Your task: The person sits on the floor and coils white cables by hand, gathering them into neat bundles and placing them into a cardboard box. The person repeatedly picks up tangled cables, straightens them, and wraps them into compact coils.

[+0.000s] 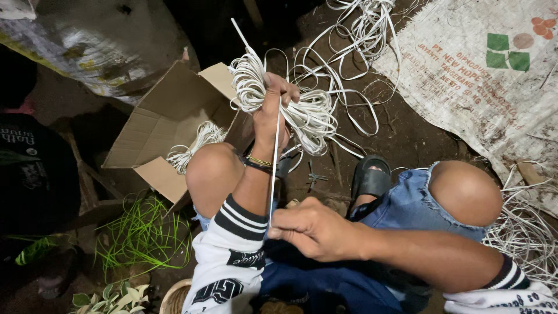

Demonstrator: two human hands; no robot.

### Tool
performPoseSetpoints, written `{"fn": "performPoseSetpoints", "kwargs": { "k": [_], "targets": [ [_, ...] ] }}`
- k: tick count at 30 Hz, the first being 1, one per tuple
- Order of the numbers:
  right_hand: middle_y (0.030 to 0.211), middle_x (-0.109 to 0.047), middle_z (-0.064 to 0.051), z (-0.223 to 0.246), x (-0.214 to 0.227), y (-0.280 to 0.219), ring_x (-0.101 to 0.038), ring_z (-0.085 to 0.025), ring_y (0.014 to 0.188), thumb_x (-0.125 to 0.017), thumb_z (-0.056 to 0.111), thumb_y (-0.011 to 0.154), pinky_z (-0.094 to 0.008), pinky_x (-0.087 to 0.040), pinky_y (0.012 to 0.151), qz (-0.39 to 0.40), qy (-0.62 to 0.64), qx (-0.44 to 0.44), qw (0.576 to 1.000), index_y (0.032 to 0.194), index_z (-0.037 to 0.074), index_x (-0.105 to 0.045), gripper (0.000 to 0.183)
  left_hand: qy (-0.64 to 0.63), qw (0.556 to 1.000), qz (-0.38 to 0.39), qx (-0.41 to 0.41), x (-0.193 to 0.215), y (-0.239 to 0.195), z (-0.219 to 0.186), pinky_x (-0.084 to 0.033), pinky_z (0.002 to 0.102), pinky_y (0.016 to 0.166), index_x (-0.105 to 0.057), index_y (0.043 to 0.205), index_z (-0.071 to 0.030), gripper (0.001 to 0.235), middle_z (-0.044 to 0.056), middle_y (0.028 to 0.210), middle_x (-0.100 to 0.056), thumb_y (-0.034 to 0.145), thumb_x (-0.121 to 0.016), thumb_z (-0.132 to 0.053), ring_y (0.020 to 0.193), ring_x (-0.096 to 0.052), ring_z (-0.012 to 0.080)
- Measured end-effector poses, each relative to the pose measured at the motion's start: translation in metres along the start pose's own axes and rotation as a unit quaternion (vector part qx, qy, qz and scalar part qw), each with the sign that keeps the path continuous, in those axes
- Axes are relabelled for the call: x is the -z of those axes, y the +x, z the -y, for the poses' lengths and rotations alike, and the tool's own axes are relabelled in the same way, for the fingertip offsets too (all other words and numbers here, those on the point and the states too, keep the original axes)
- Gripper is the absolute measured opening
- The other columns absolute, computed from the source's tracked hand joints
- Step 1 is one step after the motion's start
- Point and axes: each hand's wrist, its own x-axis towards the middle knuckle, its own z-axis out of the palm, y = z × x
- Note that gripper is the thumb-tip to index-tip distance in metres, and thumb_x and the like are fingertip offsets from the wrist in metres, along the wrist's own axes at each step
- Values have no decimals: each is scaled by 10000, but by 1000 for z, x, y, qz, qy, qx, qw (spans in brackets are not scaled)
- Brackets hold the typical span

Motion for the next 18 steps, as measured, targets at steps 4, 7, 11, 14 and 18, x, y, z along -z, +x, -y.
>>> {"fn": "performPoseSetpoints", "kwargs": {
  "k": [4,7,11,14,18],
  "targets": [
    [876,-697,-158,-2,-6,-4,-723,-331,820,-588,7,997,-378,-557,710,11,32,8,999,956,-14,-620,57,-7,1000,-2,-10,4,0,6,-450,323,789,-510,919,-71,292,47,800,-498,1063,-635,-292,803,-521,168],
    [869,-689,-159,-6,-13,-6,-716,-337,823,-585,4,998,-384,-551,717,16,29,-7,999,942,-20,-608,65,-13,1000,16,-20,9,2,11,-476,336,884,-488,942,-81,286,48,857,-504,1087,-589,-305,878,-521,174],
    [850,-684,-158,-16,-21,-12,-704,-348,815,-602,22,991,-404,-540,706,25,6,-18,999,935,-10,-609,65,-49,998,-12,23,13,8,13,-453,339,880,-457,962,-105,314,33,943,-500,1093,-546,-376,917,-466,151],
    [841,-677,-151,-28,-25,-18,-689,-351,821,-624,37,964,-422,-530,716,39,-26,-26,999,908,5,-609,66,-108,989,8,100,15,13,4,-487,360,857,-487,982,-96,447,22,938,-487,1111,-496,-524,888,-496,155],
    [811,-645,-144,-48,-23,-28,-654,-358,833,-678,50,892,-455,-512,757,60,-106,-29,992,884,27,-645,41,-159,965,46,201,12,15,-13,-574,383,734,-514,944,-115,491,29,898,-557,985,-476,-603,821,-628,194]
  ]
}}
